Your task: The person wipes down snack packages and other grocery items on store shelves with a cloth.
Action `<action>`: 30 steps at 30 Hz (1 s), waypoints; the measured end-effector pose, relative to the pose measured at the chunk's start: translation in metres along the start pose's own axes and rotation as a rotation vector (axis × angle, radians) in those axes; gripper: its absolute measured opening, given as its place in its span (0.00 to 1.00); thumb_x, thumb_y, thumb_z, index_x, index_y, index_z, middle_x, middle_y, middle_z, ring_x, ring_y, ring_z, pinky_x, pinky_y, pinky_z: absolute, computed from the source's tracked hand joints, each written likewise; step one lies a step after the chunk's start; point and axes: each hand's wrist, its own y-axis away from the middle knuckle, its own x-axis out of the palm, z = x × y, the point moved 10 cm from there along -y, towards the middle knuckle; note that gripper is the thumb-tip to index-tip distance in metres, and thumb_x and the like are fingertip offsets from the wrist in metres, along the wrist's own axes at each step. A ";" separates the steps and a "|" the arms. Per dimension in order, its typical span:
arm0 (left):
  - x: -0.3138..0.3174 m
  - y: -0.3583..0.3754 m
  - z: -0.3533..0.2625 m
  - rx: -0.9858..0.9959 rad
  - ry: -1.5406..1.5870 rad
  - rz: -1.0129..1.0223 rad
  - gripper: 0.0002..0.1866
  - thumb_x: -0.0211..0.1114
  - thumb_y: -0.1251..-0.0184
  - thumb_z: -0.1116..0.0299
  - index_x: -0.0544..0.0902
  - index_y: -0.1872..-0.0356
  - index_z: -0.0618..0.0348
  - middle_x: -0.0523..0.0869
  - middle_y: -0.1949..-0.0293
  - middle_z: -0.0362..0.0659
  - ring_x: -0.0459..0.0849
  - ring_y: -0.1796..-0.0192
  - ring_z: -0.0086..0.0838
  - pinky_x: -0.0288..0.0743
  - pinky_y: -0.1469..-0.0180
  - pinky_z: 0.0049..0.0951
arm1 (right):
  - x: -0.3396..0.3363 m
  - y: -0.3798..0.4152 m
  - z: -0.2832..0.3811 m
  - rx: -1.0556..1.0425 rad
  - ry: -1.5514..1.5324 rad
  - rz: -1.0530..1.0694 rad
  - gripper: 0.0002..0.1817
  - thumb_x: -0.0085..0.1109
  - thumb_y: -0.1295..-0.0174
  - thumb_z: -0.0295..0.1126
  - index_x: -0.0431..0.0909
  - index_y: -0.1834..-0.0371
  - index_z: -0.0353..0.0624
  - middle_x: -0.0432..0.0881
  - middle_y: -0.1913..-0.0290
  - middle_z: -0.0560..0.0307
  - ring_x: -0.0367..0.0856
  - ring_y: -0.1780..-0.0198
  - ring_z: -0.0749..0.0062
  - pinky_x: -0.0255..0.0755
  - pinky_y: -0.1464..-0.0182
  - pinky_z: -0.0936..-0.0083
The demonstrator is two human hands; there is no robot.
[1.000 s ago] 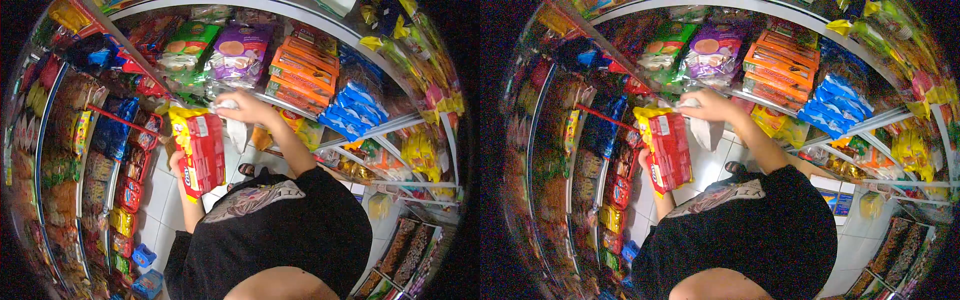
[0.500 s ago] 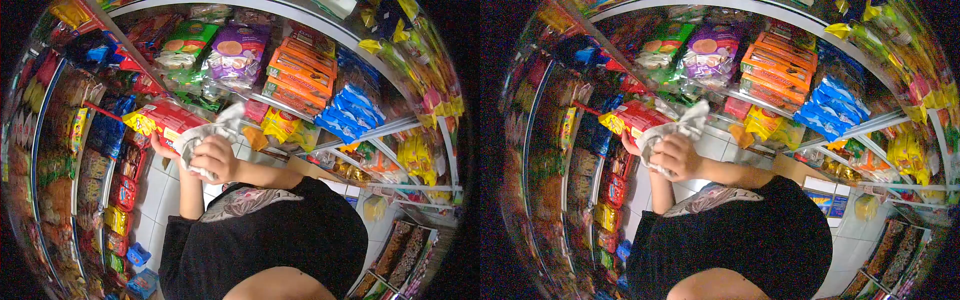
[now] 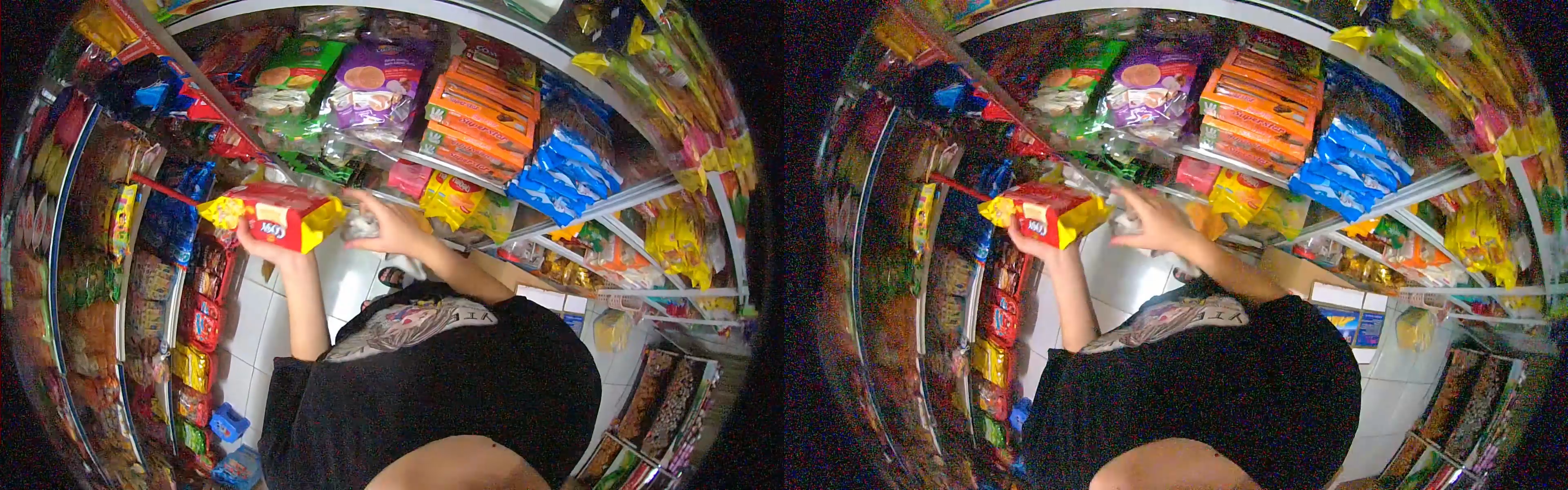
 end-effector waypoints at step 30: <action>0.013 0.037 0.052 -0.387 -0.550 0.529 0.20 0.43 0.47 0.53 0.67 0.60 0.58 0.73 0.62 0.46 0.71 0.60 0.31 0.63 0.61 0.26 | -0.326 -0.030 -0.175 -0.284 -1.327 -0.959 0.15 0.42 0.49 0.37 0.68 0.64 0.39 0.73 0.65 0.53 0.71 0.62 0.62 0.64 0.58 0.69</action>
